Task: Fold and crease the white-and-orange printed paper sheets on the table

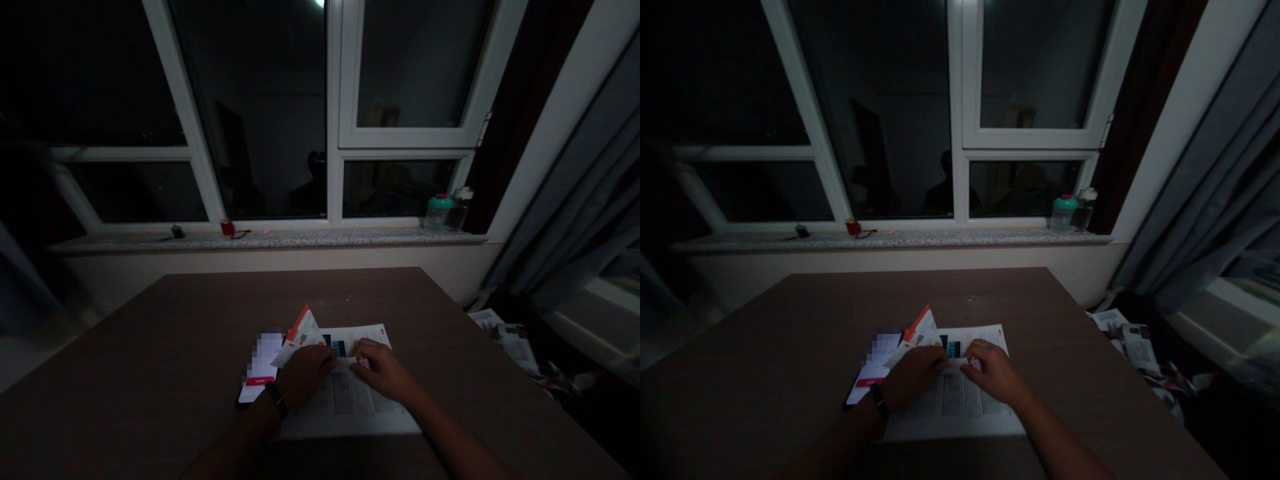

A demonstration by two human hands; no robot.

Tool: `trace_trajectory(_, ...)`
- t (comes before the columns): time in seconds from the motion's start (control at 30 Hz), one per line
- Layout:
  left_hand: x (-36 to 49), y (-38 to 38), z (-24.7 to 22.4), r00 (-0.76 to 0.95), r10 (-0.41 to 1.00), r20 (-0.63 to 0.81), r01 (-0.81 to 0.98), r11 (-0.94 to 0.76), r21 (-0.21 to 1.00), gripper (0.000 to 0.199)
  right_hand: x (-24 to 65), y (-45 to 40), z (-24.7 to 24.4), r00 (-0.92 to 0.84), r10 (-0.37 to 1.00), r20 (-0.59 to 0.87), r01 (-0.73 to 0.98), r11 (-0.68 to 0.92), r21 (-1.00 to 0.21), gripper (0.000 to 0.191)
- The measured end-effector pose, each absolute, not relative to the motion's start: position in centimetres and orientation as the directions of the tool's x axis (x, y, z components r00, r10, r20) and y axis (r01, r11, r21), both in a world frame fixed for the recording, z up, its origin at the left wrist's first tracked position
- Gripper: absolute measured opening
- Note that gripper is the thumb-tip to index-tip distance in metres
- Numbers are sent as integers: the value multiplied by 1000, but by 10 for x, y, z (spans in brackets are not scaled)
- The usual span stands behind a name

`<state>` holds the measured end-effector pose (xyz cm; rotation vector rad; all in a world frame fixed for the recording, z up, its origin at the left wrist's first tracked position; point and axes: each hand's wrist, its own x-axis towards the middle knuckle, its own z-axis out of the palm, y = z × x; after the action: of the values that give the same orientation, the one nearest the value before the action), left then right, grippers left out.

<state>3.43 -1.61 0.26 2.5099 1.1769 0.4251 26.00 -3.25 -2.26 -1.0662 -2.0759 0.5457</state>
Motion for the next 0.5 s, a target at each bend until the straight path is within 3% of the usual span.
trace_trajectory(0.1, 35, -17, 3, 633, 760, 145, 658, -627, 416, 18, 261, -33, -21, -398, 815, 422, 496, 578, -648, 5)
trace_trajectory(0.3, 35, -16, 4, 724, 658, 205, 555, -733, 393, 12, 269, -29, -24, -471, 763, 442, 488, 643, -590, 25)
trace_trajectory(0.5, 28, -14, -2, 692, 702, 170, 611, -694, 381, 13, 278, -25, -21, -372, 806, 461, 567, 590, -575, 25)
